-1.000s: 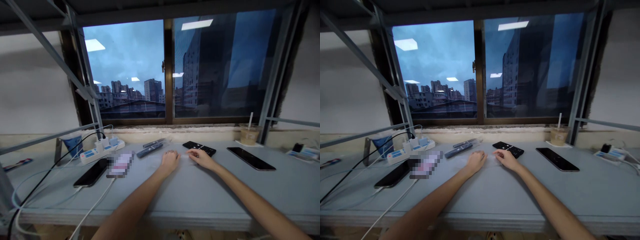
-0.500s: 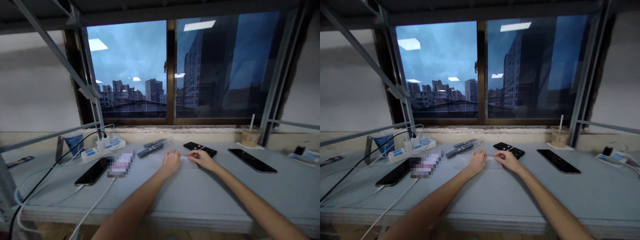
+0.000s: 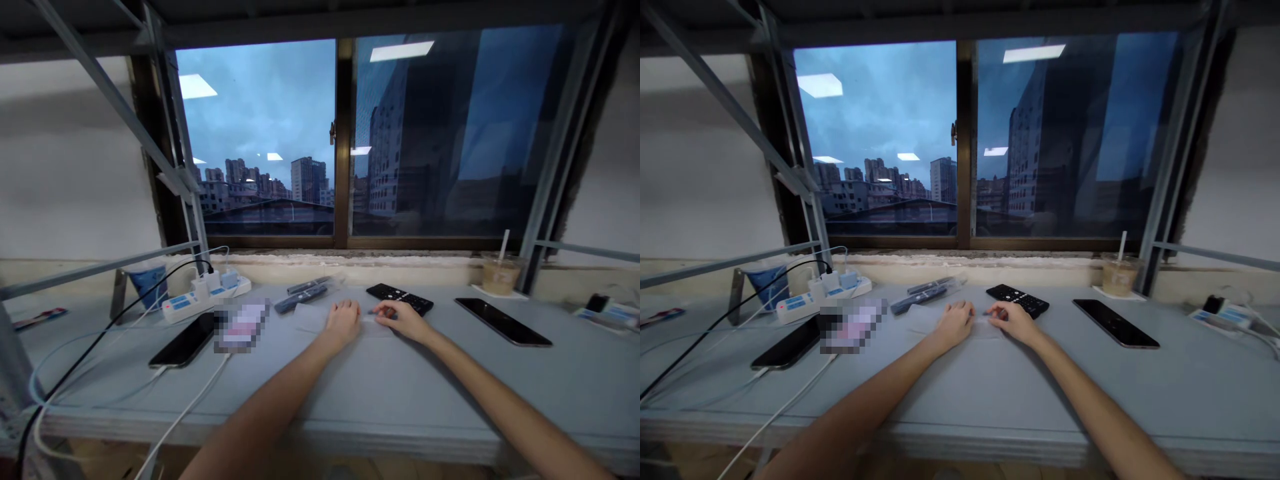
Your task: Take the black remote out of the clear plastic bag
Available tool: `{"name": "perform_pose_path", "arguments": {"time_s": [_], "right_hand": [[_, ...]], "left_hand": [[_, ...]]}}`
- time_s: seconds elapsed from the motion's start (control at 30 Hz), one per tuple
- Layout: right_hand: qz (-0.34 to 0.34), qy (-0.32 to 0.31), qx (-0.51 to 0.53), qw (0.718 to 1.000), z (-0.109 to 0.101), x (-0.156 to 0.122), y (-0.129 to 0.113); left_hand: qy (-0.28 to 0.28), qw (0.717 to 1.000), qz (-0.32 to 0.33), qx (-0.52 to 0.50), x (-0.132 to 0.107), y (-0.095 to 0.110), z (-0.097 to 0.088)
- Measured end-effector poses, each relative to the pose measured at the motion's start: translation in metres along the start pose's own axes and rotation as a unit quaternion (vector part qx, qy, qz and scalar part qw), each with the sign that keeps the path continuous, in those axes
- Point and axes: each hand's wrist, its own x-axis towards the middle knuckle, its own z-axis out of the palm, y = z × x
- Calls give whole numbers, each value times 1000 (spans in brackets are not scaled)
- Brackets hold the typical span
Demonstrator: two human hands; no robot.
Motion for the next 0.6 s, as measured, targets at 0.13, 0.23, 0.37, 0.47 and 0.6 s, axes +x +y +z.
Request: {"name": "perform_pose_path", "arguments": {"time_s": [0.13, 0.23, 0.37, 0.47, 0.6], "right_hand": [[-7, 2, -13, 1000, -2, 0, -2], [-10, 3, -20, 1000, -3, 0, -3], [-7, 3, -24, 1000, -3, 0, -1], [-4, 4, -26, 1000, -4, 0, -1], [-4, 7, -28, 1000, -4, -1, -2]], "left_hand": [[1, 1000, -20, 3, 0, 1, -2], [4, 999, -34, 8, 0, 1, -1], [8, 999, -41, 13, 0, -1, 1], [31, 999, -28, -1, 1, -1, 2], [54, 993, 75, -77, 0, 0, 4]]}}
